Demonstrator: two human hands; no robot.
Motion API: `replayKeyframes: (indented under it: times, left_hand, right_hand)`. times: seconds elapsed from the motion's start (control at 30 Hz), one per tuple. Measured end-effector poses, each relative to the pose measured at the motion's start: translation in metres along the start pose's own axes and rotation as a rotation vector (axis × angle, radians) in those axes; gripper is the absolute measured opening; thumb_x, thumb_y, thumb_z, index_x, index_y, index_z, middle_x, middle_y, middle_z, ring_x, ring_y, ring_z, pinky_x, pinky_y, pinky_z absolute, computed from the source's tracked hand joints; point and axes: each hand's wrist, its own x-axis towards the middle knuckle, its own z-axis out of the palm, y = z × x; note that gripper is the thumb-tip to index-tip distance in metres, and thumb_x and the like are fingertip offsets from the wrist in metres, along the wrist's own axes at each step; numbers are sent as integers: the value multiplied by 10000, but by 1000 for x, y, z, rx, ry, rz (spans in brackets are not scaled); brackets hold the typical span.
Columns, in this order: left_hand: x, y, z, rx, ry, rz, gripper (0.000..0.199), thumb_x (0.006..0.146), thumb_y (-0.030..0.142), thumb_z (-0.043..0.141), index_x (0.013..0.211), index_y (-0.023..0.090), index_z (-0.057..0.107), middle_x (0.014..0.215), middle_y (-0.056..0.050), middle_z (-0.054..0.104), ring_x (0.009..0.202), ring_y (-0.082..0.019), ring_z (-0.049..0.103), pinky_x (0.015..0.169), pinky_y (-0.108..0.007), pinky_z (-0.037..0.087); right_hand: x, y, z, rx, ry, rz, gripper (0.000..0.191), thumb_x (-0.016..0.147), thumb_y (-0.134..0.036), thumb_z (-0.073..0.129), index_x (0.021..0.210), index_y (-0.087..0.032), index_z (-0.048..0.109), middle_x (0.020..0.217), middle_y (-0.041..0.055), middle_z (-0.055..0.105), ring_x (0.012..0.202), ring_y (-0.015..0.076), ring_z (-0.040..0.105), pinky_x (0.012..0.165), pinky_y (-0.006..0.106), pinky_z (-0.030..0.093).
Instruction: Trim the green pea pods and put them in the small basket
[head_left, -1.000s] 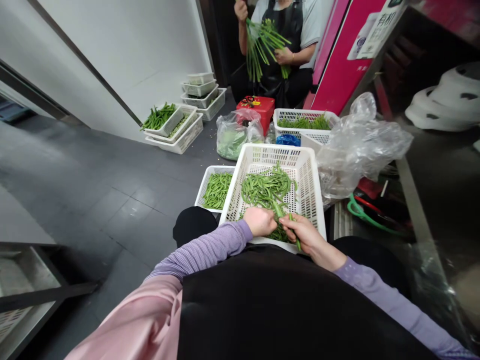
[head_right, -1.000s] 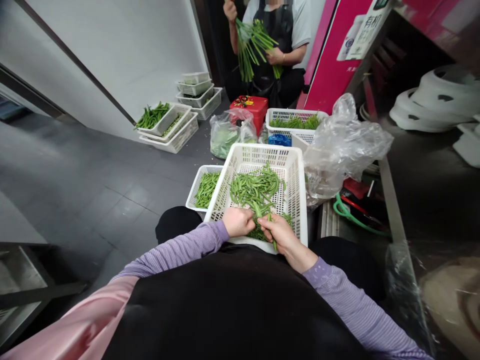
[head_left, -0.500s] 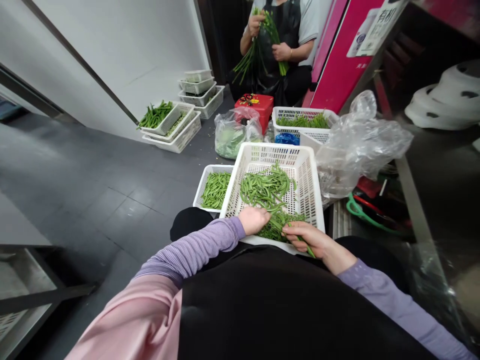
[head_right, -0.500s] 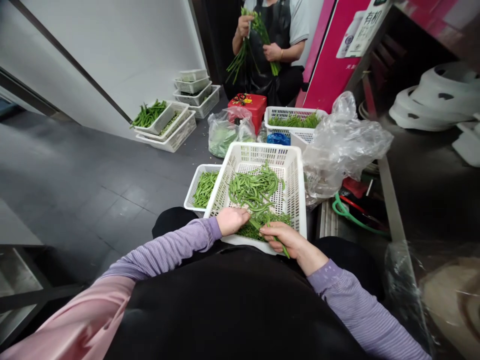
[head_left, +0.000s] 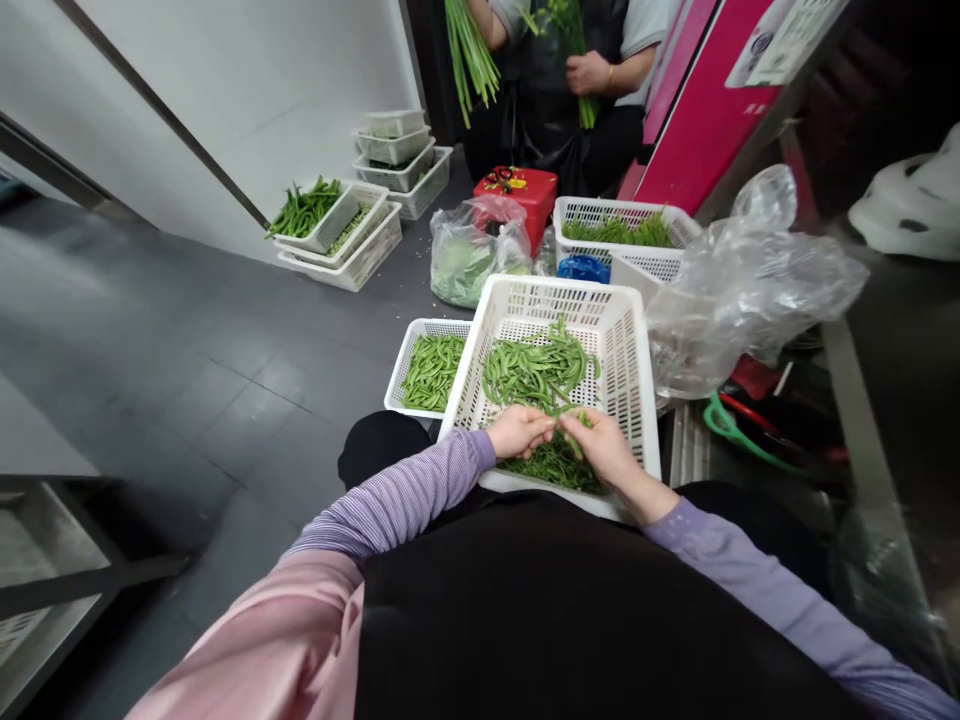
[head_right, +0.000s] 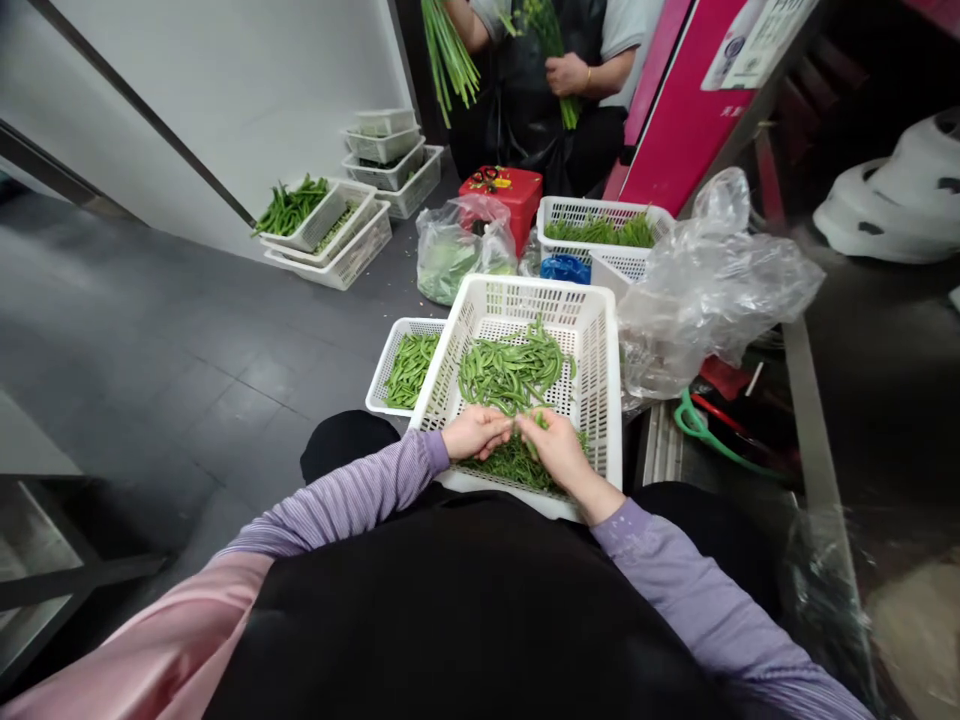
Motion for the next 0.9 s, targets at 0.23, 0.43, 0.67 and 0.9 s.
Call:
replayKeyframes:
  times: [0.23, 0.43, 0.67, 0.9]
  left_hand:
    - [-4, -60, -1, 791, -20, -265, 456, 657, 214, 592, 1106, 173, 526, 1023, -119, 528, 886, -212, 552, 779, -299, 435]
    - [-6, -57, 5, 823, 23, -106, 397, 758, 292, 472, 1139, 179, 477, 1064, -112, 516, 961, -221, 527, 812, -321, 431]
    - [-4, -36, 10, 741, 133, -95, 315, 850, 325, 309, 847, 159, 577, 835, -84, 615, 807, -184, 582, 745, -290, 441]
    - [-6, 1, 33, 729, 171, 196, 306, 874, 331, 263, 930, 172, 518, 865, -56, 616, 769, -150, 585, 702, -255, 446]
  right_hand:
    - [78, 21, -32, -547, 252, -7, 211, 726, -388, 534, 761, -184, 495, 647, 13, 569, 552, 140, 555, 508, 255, 431]
    - [82, 50, -7, -1124, -225, -65, 62, 657, -142, 606, 663, -158, 546, 796, 87, 605, 804, 203, 573, 712, 287, 387]
    - [63, 26, -21, -874, -195, 86, 202, 786, -313, 425, 671, -162, 494, 534, 28, 508, 493, 133, 499, 492, 249, 380]
    - [7, -4, -17, 144, -191, 355, 249, 677, -365, 551, 571, -175, 431, 328, -65, 352, 302, 55, 283, 327, 181, 223]
